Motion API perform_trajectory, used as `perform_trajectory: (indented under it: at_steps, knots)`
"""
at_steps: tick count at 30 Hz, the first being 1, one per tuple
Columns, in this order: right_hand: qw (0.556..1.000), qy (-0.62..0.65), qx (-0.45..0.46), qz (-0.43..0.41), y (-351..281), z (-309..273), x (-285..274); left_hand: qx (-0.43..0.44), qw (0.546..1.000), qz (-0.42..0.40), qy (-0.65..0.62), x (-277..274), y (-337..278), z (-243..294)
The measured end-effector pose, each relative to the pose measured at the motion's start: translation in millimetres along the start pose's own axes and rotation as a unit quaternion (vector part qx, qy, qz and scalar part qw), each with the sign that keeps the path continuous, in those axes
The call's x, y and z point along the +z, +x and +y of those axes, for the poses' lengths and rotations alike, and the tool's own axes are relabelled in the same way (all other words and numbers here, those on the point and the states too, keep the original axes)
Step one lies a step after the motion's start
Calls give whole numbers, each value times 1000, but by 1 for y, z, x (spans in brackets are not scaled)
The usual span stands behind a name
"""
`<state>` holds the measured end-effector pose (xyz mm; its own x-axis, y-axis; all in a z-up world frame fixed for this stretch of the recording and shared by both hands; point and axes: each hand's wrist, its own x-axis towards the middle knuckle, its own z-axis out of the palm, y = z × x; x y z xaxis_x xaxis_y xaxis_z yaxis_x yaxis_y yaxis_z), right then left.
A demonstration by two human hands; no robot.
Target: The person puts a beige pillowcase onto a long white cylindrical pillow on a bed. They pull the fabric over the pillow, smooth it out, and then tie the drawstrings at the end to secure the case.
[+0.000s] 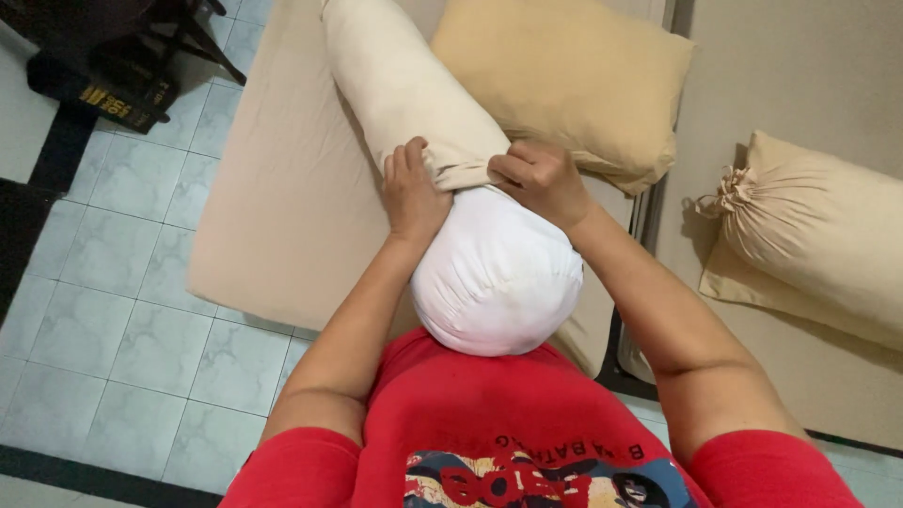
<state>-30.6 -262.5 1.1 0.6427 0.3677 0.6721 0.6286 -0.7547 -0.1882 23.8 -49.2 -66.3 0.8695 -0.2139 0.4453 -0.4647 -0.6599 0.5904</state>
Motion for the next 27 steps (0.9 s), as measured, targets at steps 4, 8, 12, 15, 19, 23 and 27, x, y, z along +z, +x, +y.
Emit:
perform_trajectory:
  at_steps: [4,8,12,15,19,23,27]
  knots:
    - [996,44,75,13,-16,-8,2,-64,994,-83,-8,-29,-11,0]
    - [976,111,178,-58,-17,1,5,-163,973,-102,-130,2,-3,-18]
    - [924,137,303,-191,10,6,-20,-223,939,-170,-201,3,28,-9]
    - [898,131,351,-229,10,-4,-36,-215,908,-230,-278,1,41,-10]
    - [914,167,319,-187,18,-17,-38,-97,956,-263,-83,2,42,16]
    - [901,133,324,-254,-15,-3,-22,121,981,-112,100,-2,12,22]
    - [921,130,279,-238,-58,3,-1,54,991,-90,81,-14,-34,-39]
